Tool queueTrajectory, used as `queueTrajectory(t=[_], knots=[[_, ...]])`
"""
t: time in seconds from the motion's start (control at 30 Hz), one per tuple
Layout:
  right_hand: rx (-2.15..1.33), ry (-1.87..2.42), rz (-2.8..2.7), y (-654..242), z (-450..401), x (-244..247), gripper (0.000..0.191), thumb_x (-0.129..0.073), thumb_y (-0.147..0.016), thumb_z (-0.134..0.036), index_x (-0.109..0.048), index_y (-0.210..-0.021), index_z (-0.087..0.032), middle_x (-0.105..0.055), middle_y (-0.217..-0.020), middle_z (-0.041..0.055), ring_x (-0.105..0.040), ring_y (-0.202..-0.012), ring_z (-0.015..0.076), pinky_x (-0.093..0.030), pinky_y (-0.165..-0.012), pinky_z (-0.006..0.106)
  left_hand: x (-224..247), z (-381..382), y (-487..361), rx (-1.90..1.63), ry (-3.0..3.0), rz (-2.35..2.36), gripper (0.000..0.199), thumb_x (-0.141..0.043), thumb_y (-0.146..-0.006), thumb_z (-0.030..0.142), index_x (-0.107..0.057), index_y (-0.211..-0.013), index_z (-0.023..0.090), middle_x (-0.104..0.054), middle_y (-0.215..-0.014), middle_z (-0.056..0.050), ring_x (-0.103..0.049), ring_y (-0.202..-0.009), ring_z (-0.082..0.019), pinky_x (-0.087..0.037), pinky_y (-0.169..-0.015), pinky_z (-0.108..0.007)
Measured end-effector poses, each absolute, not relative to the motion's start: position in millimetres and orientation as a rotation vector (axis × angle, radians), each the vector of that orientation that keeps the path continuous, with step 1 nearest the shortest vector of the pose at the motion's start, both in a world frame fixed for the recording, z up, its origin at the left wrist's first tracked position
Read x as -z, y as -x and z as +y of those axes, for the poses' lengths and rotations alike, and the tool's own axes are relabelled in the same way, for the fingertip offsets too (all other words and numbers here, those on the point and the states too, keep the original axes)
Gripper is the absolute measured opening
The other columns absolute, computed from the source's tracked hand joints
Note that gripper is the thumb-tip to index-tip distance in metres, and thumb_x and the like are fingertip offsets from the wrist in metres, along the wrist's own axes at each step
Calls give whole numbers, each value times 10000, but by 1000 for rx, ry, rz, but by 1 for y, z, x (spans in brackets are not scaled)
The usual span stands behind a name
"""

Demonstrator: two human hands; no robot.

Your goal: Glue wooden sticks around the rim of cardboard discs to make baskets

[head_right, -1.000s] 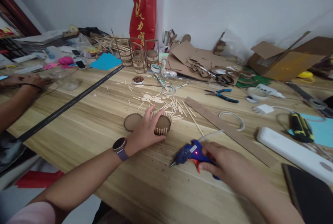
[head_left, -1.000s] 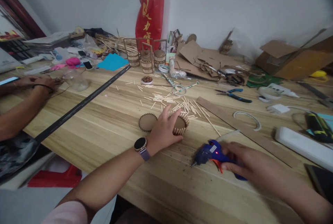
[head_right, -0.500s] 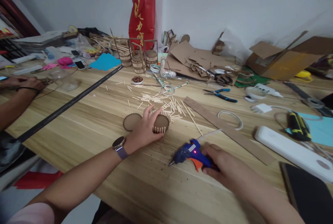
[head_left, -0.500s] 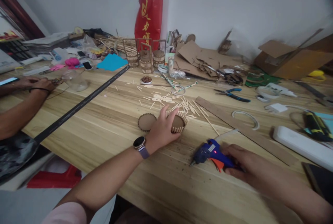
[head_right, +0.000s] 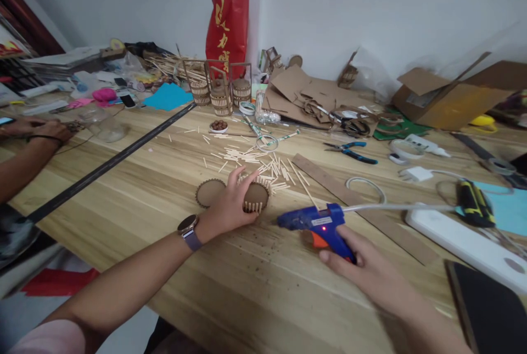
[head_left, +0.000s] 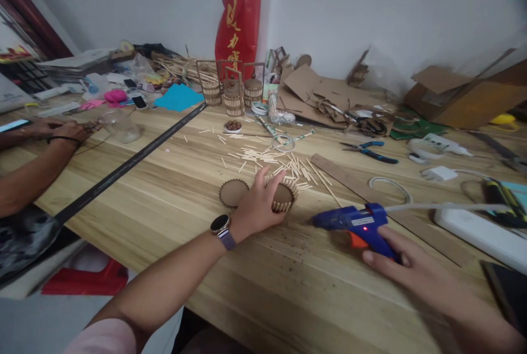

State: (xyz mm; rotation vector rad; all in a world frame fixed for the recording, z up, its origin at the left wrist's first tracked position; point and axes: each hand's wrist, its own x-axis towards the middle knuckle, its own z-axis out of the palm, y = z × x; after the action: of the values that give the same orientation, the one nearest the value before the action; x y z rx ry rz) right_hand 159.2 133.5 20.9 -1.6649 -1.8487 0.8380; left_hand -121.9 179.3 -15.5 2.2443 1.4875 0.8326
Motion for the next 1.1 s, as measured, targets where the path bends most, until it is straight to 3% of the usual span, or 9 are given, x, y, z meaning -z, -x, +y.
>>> queueTrajectory(t=[0.17, 0.27, 0.33, 0.4, 0.47, 0.57, 0.77, 1.1], knots=[[-1151, 1670, -1523, -157, 135, 7, 420, -703, -619, -616, -618, -644, -205, -585, -578, 6, -521, -546, 162, -413, -479, 257, 13, 178, 122, -821, -2258, 1466, 934, -737, -644, 219, -258, -1443, 275, -143, -1501, -135, -481, -1227, -328, -502, -948, -450], [-1262, 1654, -1585, -151, 134, 12, 488, -701, -609, -657, -563, -551, -192, -493, -483, -27, -428, -460, 114, -335, -431, 241, 13, 178, 121, -819, -2263, 1454, 928, -730, -648, 217, -258, -1444, 274, -147, -1499, -137, -465, -1244, -337, -502, -947, -449], [-1263, 1634, -1684, -144, 134, 8, 498, -658, -648, -675, -595, -562, -189, -496, -470, -26, -433, -451, 116, -346, -432, 246, 14, 178, 121, -829, -2260, 1444, 935, -730, -647, 210, -252, -1448, 281, -147, -1498, -132, -462, -1249, -335, -494, -958, -449], [-1216, 1612, -1750, -137, 135, 0, 476, -632, -689, -662, -665, -637, -191, -580, -521, -2, -522, -499, 146, -422, -475, 261, 15, 178, 121, -843, -2256, 1437, 947, -732, -645, 200, -242, -1450, 295, -143, -1499, -124, -454, -1257, -331, -482, -974, -449], [-1188, 1554, -1796, -132, 136, -5, 443, -636, -710, -633, -725, -769, -203, -709, -696, 35, -642, -656, 203, -517, -601, 293, 15, 179, 121, -853, -2258, 1430, 955, -731, -644, 194, -234, -1452, 303, -140, -1500, -119, -425, -1285, -334, -469, -992, -453], [-1134, 1495, -1869, -130, 137, -4, 433, -631, -727, -611, -744, -881, -222, -767, -889, 53, -693, -815, 260, -561, -740, 356, 15, 178, 121, -848, -2262, 1424, 939, -716, -651, 186, -236, -1452, 288, -138, -1500, -129, -384, -1316, -344, -454, -1009, -465], [-874, 1614, -2005, -127, 138, 9, 426, -548, -786, -563, -760, -950, -232, -779, -944, 41, -716, -856, 292, -569, -792, 401, 15, 177, 120, -844, -2244, 1421, 926, -714, -650, 181, -253, -1447, 276, -137, -1503, -129, -380, -1317, -344, -449, -1015, -468], [-740, 1670, -2073, -120, 138, 8, 417, -493, -801, -536, -762, -959, -259, -786, -904, 35, -733, -828, 285, -583, -705, 359, 15, 178, 120, -830, -2258, 1447, 922, -711, -654, 190, -254, -1451, 266, -157, -1497, -141, -414, -1288, -352, -468, -991, -478]])
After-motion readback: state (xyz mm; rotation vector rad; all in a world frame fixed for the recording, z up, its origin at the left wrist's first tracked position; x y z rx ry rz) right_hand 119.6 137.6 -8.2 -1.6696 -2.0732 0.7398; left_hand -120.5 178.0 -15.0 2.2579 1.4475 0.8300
